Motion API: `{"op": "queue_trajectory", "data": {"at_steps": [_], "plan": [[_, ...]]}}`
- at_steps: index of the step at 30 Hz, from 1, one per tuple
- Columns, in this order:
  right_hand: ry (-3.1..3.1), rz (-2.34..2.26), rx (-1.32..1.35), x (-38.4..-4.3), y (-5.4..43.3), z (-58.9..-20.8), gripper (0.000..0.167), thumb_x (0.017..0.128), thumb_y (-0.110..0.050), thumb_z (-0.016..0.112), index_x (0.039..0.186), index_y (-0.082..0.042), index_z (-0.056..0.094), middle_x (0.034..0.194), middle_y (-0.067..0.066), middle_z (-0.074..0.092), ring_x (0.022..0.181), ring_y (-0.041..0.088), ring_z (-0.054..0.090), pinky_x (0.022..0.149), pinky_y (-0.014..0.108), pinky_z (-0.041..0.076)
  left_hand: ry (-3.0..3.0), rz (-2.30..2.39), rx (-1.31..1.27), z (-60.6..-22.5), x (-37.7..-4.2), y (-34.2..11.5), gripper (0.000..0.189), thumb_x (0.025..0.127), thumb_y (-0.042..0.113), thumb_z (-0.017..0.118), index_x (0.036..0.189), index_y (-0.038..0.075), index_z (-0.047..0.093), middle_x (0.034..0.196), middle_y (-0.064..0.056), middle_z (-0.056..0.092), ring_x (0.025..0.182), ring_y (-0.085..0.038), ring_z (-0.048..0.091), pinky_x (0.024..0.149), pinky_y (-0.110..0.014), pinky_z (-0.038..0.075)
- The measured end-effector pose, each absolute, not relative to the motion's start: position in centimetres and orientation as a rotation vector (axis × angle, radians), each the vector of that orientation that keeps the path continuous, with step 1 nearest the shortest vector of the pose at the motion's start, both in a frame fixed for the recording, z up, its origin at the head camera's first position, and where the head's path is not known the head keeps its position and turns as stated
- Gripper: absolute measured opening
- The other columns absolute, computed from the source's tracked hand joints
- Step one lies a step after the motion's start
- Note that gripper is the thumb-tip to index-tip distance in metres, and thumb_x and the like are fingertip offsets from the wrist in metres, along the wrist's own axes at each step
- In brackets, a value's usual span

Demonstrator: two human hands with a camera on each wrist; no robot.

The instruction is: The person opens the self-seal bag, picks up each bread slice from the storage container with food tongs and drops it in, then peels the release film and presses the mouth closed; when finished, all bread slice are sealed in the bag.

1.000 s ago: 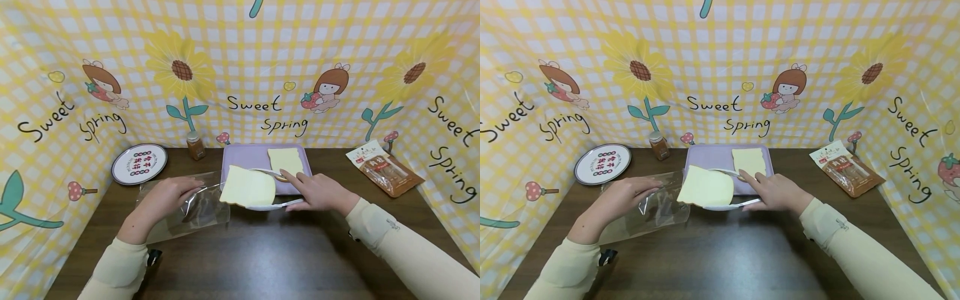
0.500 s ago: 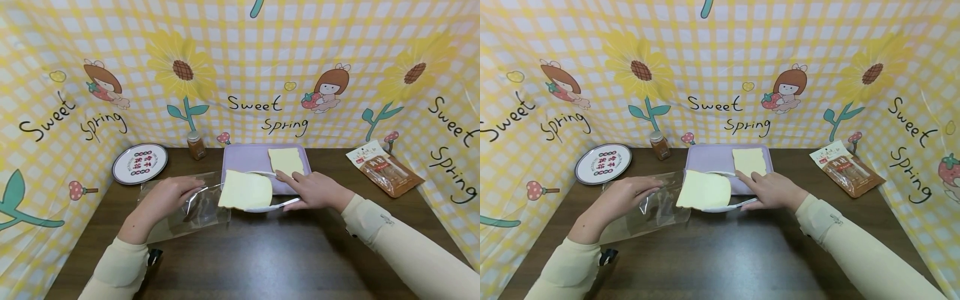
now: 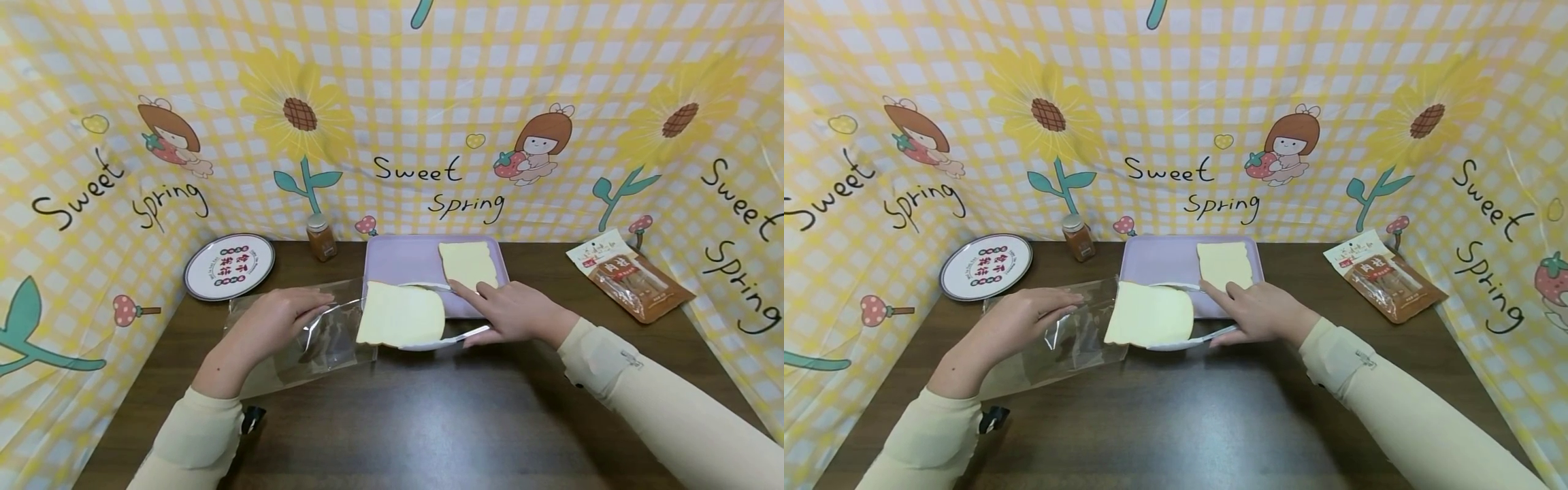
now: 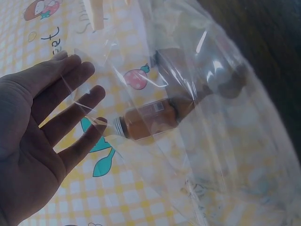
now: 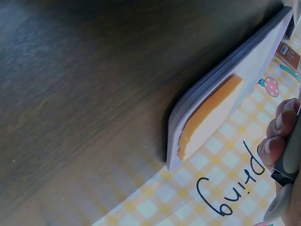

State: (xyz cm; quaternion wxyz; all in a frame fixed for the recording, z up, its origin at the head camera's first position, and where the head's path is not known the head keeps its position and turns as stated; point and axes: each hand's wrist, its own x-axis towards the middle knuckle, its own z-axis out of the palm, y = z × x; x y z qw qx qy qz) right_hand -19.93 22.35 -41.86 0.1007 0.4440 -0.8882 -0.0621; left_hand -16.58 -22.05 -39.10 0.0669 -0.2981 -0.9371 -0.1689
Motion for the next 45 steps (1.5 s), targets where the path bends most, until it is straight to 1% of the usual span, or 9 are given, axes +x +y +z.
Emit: {"op": "queue_trajectory", "data": {"at_steps": [7,14,21,28,35,41,45], "plan": [[-2.577,-0.208,1.335,-20.0,22.4,-42.0,0.108,0.091,-0.084,0.058,0.167,-0.011,0.035,0.087,0.001,0.057,0.046,0.012,0.032,0.047,0.031,0.045,-2.825,-0.509,-0.904,-39.3,-16.8,-22.1,0.028,0.105,0.017,0.07,0.132,0.015,0.078,0.134,-0.005,0.078,0.127,-0.028,0.074,0.107,-0.053,0.06],[-2.512,-0.225,1.371,-20.4,21.7,-41.9,0.108,0.091,-0.084,0.058,0.166,-0.01,0.037,0.085,0.001,0.053,0.047,0.01,0.028,0.044,0.027,0.036,-2.811,-0.514,-0.922,-39.3,-16.8,-22.0,0.028,0.104,0.014,0.07,0.131,0.014,0.078,0.133,-0.005,0.078,0.127,-0.029,0.074,0.107,-0.053,0.06],[-2.42,-0.242,1.406,-20.6,20.8,-41.4,0.105,0.091,-0.083,0.059,0.163,-0.008,0.043,0.086,0.003,0.056,0.046,0.012,0.025,0.042,0.028,0.035,-2.792,-0.472,-0.969,-39.4,-16.8,-22.0,0.029,0.103,0.012,0.071,0.132,0.014,0.078,0.134,-0.006,0.078,0.127,-0.029,0.074,0.106,-0.053,0.061],[-2.415,-0.272,1.436,-20.9,20.1,-41.3,0.103,0.092,-0.082,0.059,0.163,-0.009,0.042,0.087,0.002,0.057,0.047,0.01,0.02,0.042,0.026,0.031,-2.82,-0.459,-0.957,-39.4,-16.8,-22.1,0.03,0.103,0.014,0.071,0.133,0.015,0.077,0.136,-0.005,0.077,0.128,-0.029,0.073,0.108,-0.053,0.06],[-2.401,-0.259,1.456,-21.0,19.4,-41.1,0.105,0.09,-0.083,0.06,0.163,-0.01,0.042,0.088,0.002,0.058,0.047,0.012,0.024,0.043,0.028,0.035,-2.809,-0.467,-0.978,-39.4,-16.6,-22.0,0.031,0.103,0.014,0.071,0.134,0.015,0.077,0.136,-0.004,0.077,0.128,-0.028,0.073,0.108,-0.052,0.06],[-2.424,-0.257,1.473,-21.2,18.8,-41.0,0.105,0.093,-0.086,0.053,0.164,-0.01,0.04,0.093,0.004,0.062,0.046,0.012,0.029,0.043,0.027,0.035,-2.807,-0.473,-0.985,-39.3,-16.5,-22.0,0.033,0.102,0.01,0.071,0.135,0.014,0.076,0.136,-0.005,0.077,0.128,-0.029,0.073,0.107,-0.052,0.06],[-2.438,-0.253,1.474,-21.3,18.3,-41.0,0.105,0.093,-0.087,0.049,0.165,-0.011,0.039,0.092,0.004,0.061,0.046,0.012,0.028,0.044,0.026,0.032,-2.789,-0.476,-0.985,-39.3,-16.5,-21.9,0.032,0.101,0.012,0.073,0.133,0.015,0.077,0.135,-0.006,0.077,0.127,-0.029,0.074,0.107,-0.052,0.06]]}}
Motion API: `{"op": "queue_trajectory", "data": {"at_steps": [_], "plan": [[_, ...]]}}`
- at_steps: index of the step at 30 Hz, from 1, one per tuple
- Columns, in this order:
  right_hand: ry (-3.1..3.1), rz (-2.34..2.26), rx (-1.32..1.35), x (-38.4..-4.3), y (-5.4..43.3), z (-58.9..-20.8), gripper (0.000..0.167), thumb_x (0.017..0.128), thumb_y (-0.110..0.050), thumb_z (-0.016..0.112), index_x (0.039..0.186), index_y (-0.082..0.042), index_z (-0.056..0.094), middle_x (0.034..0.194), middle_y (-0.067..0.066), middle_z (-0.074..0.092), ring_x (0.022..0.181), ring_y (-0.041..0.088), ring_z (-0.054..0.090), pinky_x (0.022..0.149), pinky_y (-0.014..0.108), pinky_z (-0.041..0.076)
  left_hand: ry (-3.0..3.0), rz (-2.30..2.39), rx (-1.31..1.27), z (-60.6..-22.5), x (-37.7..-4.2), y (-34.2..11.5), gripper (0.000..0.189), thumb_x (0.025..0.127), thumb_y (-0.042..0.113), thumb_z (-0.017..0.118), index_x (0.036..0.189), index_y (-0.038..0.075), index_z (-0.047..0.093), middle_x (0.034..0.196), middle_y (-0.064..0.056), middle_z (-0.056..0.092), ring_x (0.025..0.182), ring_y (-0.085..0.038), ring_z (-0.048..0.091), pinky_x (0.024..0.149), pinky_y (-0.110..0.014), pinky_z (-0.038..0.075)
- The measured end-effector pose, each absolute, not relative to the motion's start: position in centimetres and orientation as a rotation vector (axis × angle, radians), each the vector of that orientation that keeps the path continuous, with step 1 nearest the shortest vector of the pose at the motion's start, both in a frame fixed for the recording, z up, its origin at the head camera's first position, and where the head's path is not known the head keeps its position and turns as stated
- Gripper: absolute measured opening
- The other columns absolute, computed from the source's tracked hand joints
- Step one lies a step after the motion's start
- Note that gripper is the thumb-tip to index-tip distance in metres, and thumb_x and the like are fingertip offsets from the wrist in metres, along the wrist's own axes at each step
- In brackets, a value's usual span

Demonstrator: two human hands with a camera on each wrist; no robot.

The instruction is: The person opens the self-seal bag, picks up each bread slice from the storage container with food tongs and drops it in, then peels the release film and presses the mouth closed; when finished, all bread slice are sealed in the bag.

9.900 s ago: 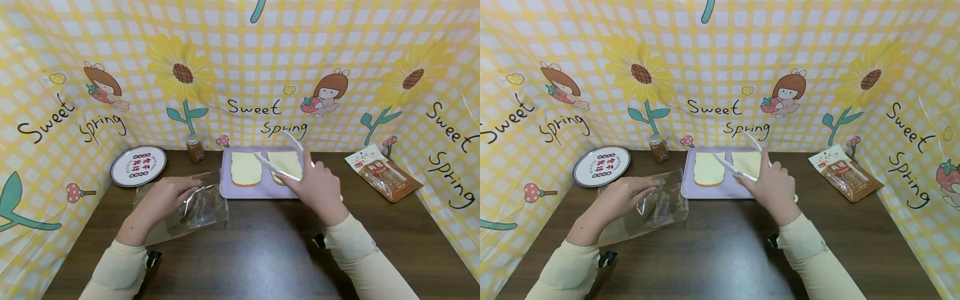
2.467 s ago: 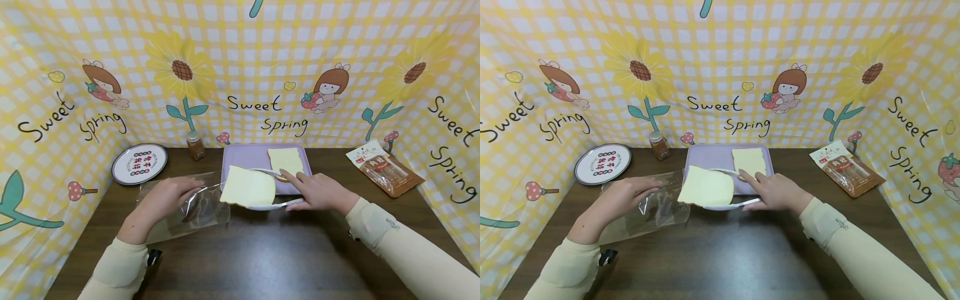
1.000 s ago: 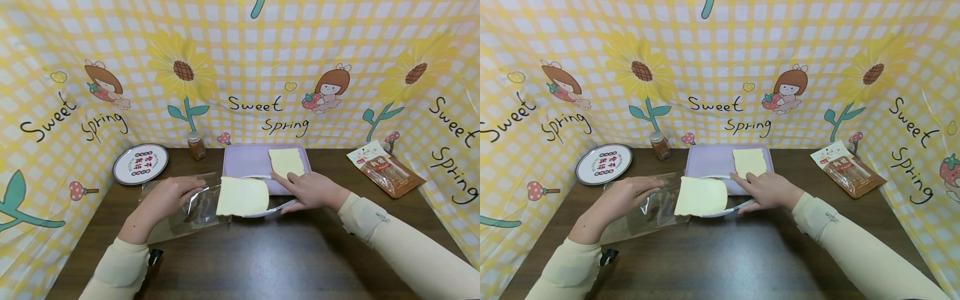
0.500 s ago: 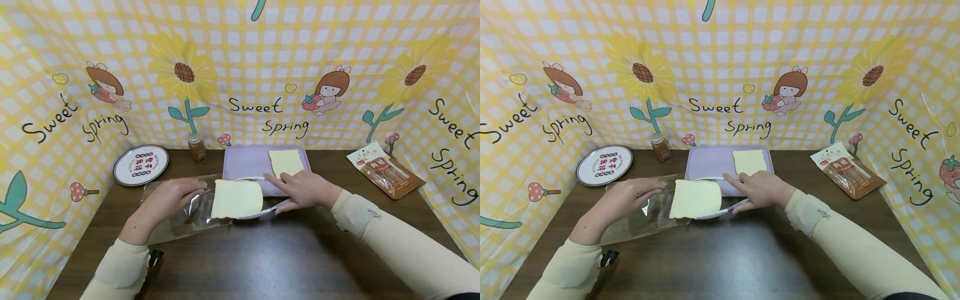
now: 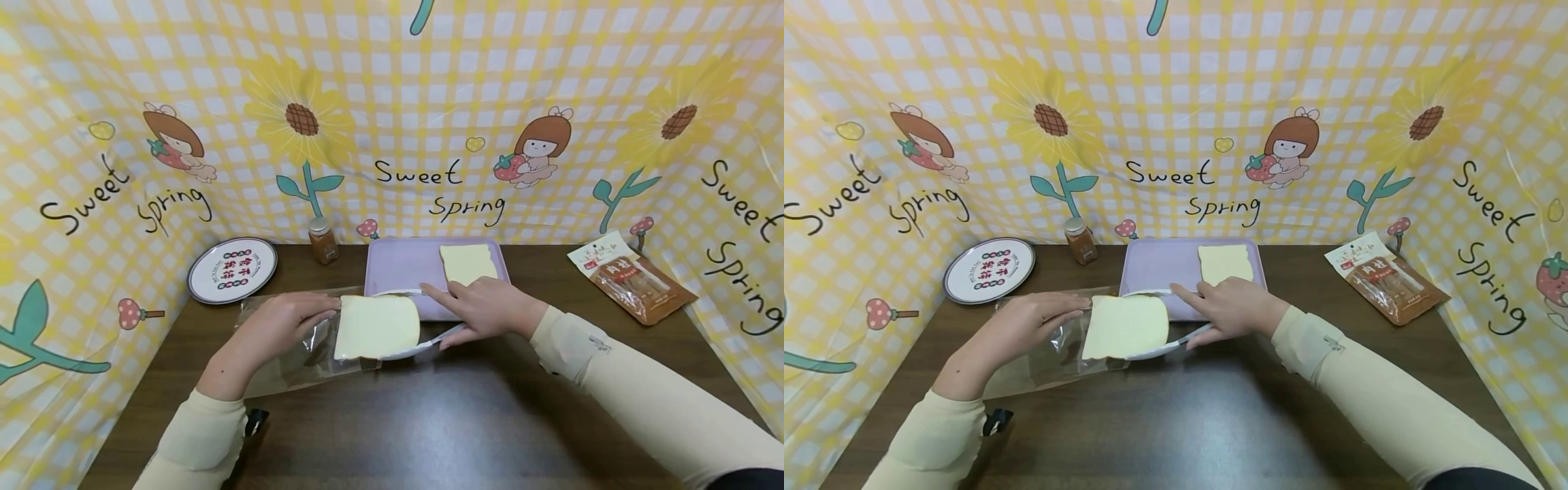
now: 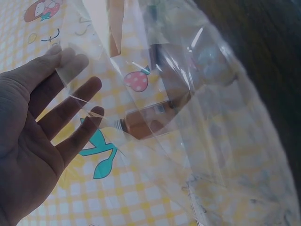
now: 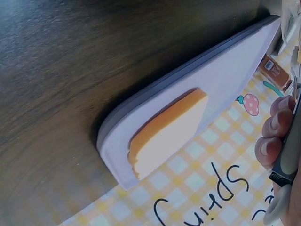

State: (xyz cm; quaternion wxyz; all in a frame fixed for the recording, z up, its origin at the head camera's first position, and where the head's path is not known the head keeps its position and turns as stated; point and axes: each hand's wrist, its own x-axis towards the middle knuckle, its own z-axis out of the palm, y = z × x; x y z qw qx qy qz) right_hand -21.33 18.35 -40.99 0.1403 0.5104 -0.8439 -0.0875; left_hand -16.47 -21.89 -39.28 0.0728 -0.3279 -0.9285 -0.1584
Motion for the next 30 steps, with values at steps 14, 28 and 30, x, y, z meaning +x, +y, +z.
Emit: {"op": "queue_trajectory", "data": {"at_steps": [14,28,30], "plan": [[-2.466,-0.27,1.478,-21.4,17.1,-40.8,0.107,0.091,-0.088,0.053,0.166,-0.013,0.038,0.093,0.003,0.062,0.045,0.011,0.027,0.044,0.027,0.029,-2.795,-0.45,-0.987,-39.3,-16.5,-21.7,0.031,0.102,0.015,0.072,0.133,0.013,0.077,0.134,-0.007,0.078,0.127,-0.03,0.074,0.107,-0.053,0.06],[-2.473,-0.267,1.476,-21.4,15.8,-41.2,0.108,0.09,-0.088,0.054,0.166,-0.013,0.038,0.091,0.002,0.062,0.047,0.012,0.028,0.046,0.028,0.035,-2.79,-0.456,-0.992,-39.5,-16.7,-21.4,0.032,0.102,0.015,0.072,0.134,0.017,0.077,0.134,-0.006,0.078,0.128,-0.03,0.073,0.108,-0.052,0.06],[-2.481,-0.269,1.475,-21.3,15.6,-41.0,0.107,0.09,-0.088,0.054,0.166,-0.013,0.039,0.091,0.002,0.062,0.047,0.011,0.029,0.046,0.027,0.033,-2.778,-0.461,-0.998,-39.5,-16.7,-21.3,0.032,0.102,0.015,0.072,0.134,0.017,0.077,0.134,-0.005,0.078,0.128,-0.029,0.073,0.108,-0.052,0.06]]}}
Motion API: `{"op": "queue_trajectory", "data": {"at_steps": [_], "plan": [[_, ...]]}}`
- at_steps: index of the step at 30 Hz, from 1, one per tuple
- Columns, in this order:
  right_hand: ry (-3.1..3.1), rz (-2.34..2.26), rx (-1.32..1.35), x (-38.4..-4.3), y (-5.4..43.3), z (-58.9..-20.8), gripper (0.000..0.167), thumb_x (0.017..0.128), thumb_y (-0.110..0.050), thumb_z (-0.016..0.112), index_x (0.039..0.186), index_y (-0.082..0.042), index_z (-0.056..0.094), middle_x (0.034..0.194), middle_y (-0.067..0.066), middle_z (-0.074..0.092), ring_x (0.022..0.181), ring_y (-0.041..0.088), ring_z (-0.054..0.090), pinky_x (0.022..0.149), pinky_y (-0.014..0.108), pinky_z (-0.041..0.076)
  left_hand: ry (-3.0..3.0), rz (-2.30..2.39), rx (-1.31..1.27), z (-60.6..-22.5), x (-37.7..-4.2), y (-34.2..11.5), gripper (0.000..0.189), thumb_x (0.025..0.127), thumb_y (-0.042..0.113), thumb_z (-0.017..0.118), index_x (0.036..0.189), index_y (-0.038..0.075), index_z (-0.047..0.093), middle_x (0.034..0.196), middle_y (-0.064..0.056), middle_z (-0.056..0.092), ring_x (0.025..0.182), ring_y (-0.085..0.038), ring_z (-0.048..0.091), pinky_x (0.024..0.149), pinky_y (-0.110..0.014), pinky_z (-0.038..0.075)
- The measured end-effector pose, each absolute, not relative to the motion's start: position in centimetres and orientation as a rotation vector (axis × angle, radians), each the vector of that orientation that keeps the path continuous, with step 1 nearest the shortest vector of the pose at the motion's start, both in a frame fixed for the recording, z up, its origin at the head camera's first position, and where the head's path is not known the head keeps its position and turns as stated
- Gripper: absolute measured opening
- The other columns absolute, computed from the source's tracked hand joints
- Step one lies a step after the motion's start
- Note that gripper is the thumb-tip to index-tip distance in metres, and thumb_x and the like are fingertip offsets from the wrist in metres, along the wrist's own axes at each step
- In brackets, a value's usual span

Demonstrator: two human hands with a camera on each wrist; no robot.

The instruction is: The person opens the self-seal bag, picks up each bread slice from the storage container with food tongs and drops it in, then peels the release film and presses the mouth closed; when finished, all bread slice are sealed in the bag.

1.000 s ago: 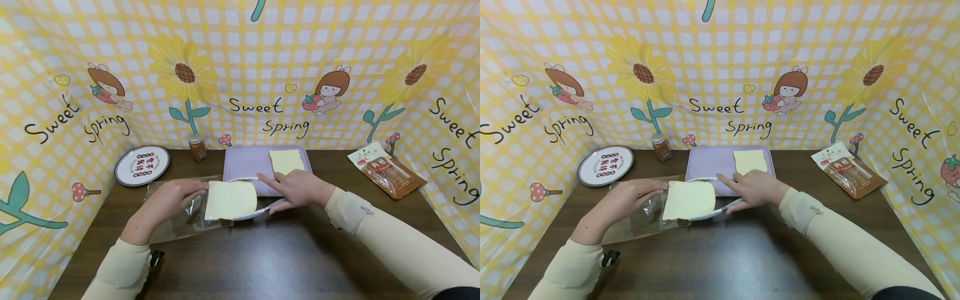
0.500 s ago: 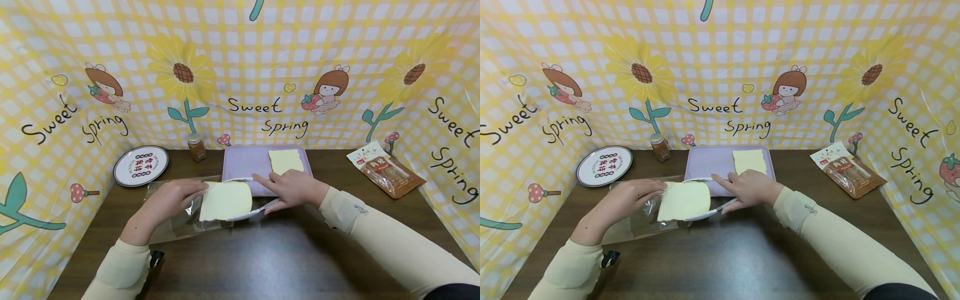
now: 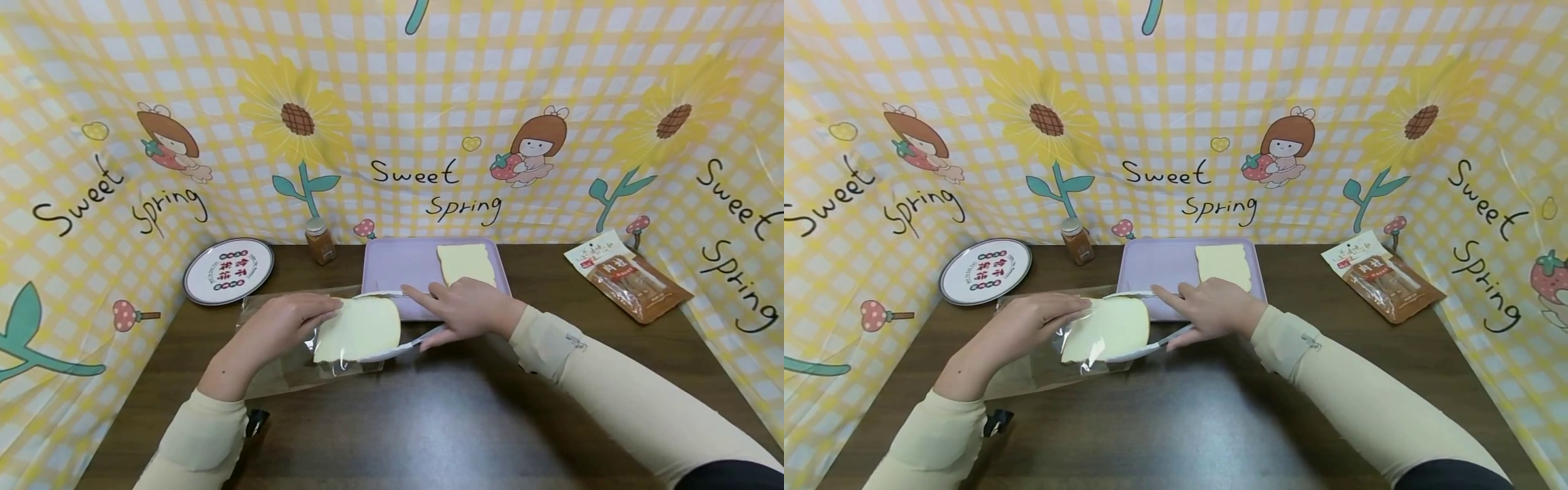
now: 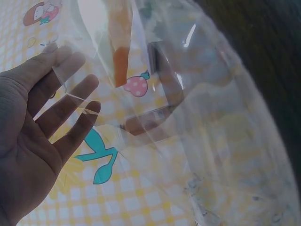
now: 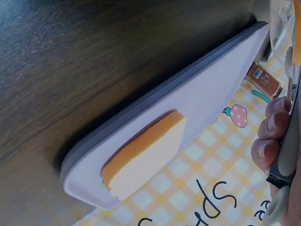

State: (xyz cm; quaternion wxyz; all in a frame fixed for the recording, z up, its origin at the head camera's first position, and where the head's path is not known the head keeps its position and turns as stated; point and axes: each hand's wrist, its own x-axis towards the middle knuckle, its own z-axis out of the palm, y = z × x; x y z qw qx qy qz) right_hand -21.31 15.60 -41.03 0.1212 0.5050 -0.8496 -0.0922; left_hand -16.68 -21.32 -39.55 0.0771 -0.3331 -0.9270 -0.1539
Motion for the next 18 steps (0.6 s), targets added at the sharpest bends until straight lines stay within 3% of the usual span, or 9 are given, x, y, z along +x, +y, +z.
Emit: {"op": "queue_trajectory", "data": {"at_steps": [12,18], "plan": [[-2.572,-0.316,1.452,-21.4,14.7,-41.1,0.108,0.092,-0.09,0.047,0.169,-0.015,0.033,0.094,0.002,0.064,0.048,0.011,0.035,0.046,0.027,0.033,-2.736,-0.47,-1.032,-39.6,-16.7,-20.9,0.031,0.102,0.014,0.073,0.132,0.016,0.078,0.132,-0.003,0.079,0.126,-0.029,0.074,0.107,-0.051,0.06],[-2.493,-0.301,1.453,-21.2,14.1,-41.3,0.105,0.092,-0.087,0.052,0.165,-0.013,0.039,0.092,0.003,0.065,0.046,0.013,0.037,0.044,0.032,0.044,-2.74,-0.474,-1.039,-39.7,-16.7,-20.8,0.032,0.1,0.012,0.075,0.132,0.015,0.078,0.132,-0.004,0.079,0.126,-0.029,0.074,0.107,-0.051,0.06]]}}
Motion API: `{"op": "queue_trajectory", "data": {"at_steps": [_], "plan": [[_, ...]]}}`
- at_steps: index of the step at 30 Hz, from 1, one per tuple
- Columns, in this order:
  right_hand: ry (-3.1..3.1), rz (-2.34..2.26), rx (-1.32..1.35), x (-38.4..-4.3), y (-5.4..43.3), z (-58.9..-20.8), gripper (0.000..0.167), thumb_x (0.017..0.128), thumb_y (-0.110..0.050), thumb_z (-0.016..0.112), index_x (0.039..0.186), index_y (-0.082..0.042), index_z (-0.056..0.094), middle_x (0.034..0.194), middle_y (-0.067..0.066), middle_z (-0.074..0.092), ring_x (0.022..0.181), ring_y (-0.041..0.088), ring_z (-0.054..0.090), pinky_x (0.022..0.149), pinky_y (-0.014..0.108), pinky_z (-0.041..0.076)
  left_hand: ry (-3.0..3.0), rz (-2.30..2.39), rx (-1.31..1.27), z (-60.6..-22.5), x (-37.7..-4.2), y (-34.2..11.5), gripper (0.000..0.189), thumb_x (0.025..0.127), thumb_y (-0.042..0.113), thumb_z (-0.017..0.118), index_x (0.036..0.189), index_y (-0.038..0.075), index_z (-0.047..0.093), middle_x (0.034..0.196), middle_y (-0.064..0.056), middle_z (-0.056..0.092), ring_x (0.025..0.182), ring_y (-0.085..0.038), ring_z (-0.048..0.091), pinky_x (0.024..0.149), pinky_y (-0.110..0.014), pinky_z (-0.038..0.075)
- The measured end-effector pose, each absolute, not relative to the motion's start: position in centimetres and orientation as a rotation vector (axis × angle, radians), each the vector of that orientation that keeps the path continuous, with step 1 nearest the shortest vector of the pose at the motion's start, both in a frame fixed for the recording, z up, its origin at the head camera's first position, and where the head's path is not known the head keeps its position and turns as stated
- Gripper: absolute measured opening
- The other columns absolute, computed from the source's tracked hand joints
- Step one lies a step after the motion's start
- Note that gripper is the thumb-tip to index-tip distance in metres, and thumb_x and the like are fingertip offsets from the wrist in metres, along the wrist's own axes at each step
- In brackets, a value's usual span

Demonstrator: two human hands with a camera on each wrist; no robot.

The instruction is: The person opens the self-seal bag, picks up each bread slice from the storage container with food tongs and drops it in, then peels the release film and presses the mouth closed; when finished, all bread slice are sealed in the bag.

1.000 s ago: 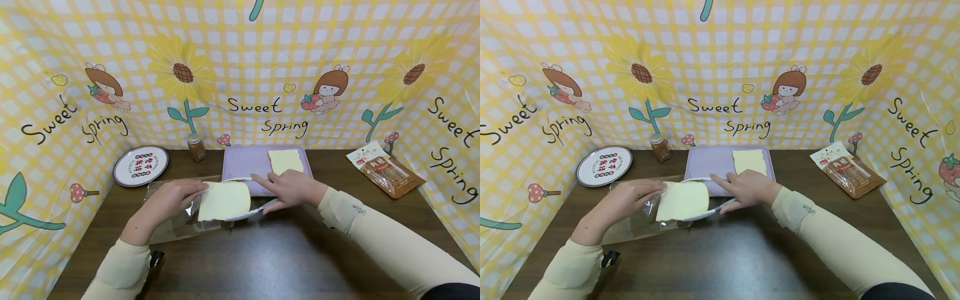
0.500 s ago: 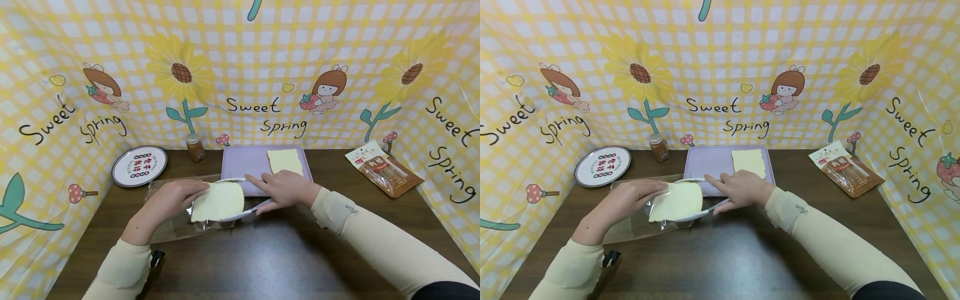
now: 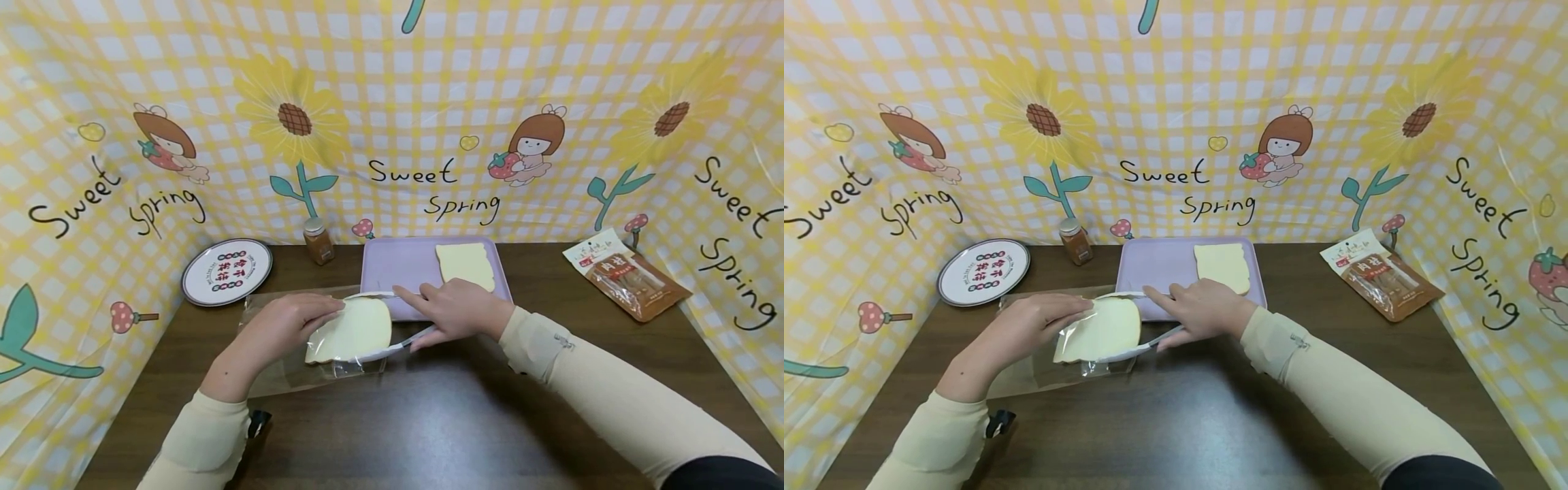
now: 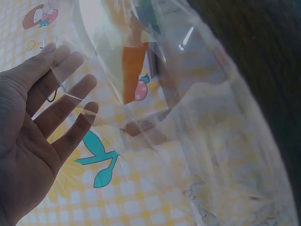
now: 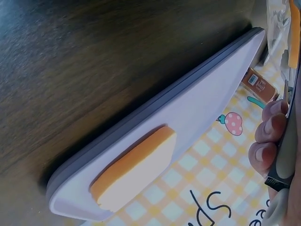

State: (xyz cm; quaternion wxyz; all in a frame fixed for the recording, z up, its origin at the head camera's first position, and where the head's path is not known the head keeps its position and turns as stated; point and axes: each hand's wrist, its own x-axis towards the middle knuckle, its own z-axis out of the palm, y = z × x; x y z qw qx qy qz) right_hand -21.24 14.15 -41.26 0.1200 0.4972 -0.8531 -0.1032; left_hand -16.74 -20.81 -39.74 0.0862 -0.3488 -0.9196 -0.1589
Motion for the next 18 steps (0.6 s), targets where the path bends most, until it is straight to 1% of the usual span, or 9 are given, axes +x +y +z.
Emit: {"op": "queue_trajectory", "data": {"at_steps": [3,10,18], "plan": [[-2.456,-0.303,1.451,-21.1,13.9,-41.3,0.104,0.092,-0.086,0.053,0.165,-0.012,0.041,0.091,0.003,0.065,0.045,0.014,0.038,0.044,0.032,0.046,-2.747,-0.483,-1.039,-39.8,-16.7,-20.8,0.032,0.1,0.013,0.075,0.132,0.015,0.078,0.132,-0.005,0.079,0.125,-0.028,0.075,0.107,-0.051,0.061],[-2.436,-0.308,1.454,-21.2,13.2,-41.7,0.104,0.093,-0.087,0.051,0.165,-0.012,0.04,0.092,0.004,0.066,0.046,0.013,0.04,0.044,0.031,0.045,-2.762,-0.502,-1.019,-39.9,-16.8,-20.8,0.032,0.1,0.015,0.075,0.132,0.015,0.078,0.131,-0.005,0.079,0.125,-0.028,0.075,0.107,-0.051,0.061],[-2.456,-0.31,1.454,-21.1,12.4,-41.6,0.104,0.093,-0.086,0.051,0.166,-0.013,0.039,0.097,0.004,0.069,0.049,0.013,0.046,0.047,0.032,0.051,-2.757,-0.481,-1.04,-39.9,-16.9,-20.6,0.032,0.101,0.015,0.074,0.133,0.014,0.077,0.133,-0.005,0.078,0.126,-0.029,0.074,0.11,-0.051,0.059]]}}
